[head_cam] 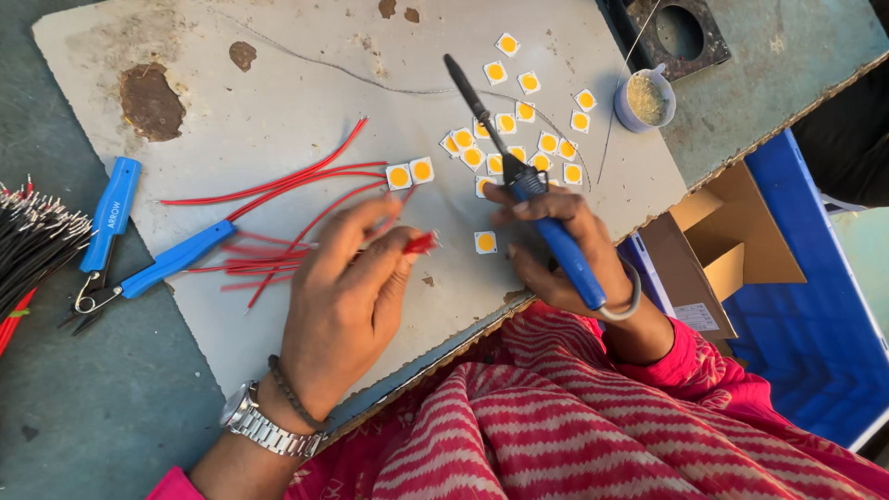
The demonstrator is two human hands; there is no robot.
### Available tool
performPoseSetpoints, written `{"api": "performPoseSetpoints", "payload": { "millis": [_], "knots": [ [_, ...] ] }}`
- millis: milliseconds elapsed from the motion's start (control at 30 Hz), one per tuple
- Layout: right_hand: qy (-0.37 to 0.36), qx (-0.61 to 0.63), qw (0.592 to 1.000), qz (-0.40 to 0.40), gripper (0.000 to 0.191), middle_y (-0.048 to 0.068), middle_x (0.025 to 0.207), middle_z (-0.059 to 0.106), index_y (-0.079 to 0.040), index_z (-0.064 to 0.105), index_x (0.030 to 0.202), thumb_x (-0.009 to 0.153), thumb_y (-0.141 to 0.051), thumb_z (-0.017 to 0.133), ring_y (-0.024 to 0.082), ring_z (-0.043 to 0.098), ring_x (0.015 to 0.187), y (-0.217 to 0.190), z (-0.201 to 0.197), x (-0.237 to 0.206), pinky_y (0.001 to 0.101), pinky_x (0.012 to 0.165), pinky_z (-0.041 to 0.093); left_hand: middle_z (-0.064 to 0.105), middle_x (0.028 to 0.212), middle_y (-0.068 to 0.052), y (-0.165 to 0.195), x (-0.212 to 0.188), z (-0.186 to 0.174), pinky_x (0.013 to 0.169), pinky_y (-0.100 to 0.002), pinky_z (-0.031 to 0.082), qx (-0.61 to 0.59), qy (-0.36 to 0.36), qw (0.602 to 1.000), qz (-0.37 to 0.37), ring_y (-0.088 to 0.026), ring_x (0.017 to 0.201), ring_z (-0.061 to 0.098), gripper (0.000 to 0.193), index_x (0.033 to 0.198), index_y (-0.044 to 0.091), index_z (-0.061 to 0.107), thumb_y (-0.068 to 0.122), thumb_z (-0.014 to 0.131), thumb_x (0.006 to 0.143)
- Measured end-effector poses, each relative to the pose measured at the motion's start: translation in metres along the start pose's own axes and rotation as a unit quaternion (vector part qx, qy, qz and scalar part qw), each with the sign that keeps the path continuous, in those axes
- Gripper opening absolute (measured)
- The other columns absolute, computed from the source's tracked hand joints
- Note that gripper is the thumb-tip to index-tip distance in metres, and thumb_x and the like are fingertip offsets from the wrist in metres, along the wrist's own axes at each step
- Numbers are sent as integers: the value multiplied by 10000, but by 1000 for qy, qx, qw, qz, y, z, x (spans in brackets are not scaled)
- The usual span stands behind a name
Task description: The person strips red wires, applies flux, and solders them to LED modules on a workbench. They handle bundles of wires, use wire cutters and a soldering iron, and place finished units on the table.
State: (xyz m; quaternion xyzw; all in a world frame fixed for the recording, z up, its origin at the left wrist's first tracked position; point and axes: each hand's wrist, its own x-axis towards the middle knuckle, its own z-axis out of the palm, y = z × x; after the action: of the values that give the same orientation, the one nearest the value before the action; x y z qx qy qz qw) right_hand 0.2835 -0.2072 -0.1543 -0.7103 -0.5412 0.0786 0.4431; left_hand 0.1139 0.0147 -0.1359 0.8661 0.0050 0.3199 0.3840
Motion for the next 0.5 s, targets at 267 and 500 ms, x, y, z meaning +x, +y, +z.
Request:
{"api": "performPoseSetpoints", "payload": {
  "millis": [267, 500],
  "knots": [
    [-27, -73, 996, -48, 589, 225, 1343, 684, -125, 447, 1229, 825, -31, 866, 245, 656, 899, -6, 9, 3, 381, 846, 524, 706, 891, -85, -1, -9, 7, 577, -377, 539, -55, -106, 992, -27, -259, 705, 714, 222, 1108, 1, 618, 96, 691, 921],
    [-26, -36, 998, -42, 505, 200, 1357, 679, -92, 428, 1276, 909, 54, 743, 283, 721, 1148, -11, 12, 3, 397, 964, 550, 671, 858, -86, -1, -16, 12, 550, -394, 525, -7, -146, 989, 24, -279, 638, 669, 166, 938, 41, 617, 102, 729, 832]
  ]
}}
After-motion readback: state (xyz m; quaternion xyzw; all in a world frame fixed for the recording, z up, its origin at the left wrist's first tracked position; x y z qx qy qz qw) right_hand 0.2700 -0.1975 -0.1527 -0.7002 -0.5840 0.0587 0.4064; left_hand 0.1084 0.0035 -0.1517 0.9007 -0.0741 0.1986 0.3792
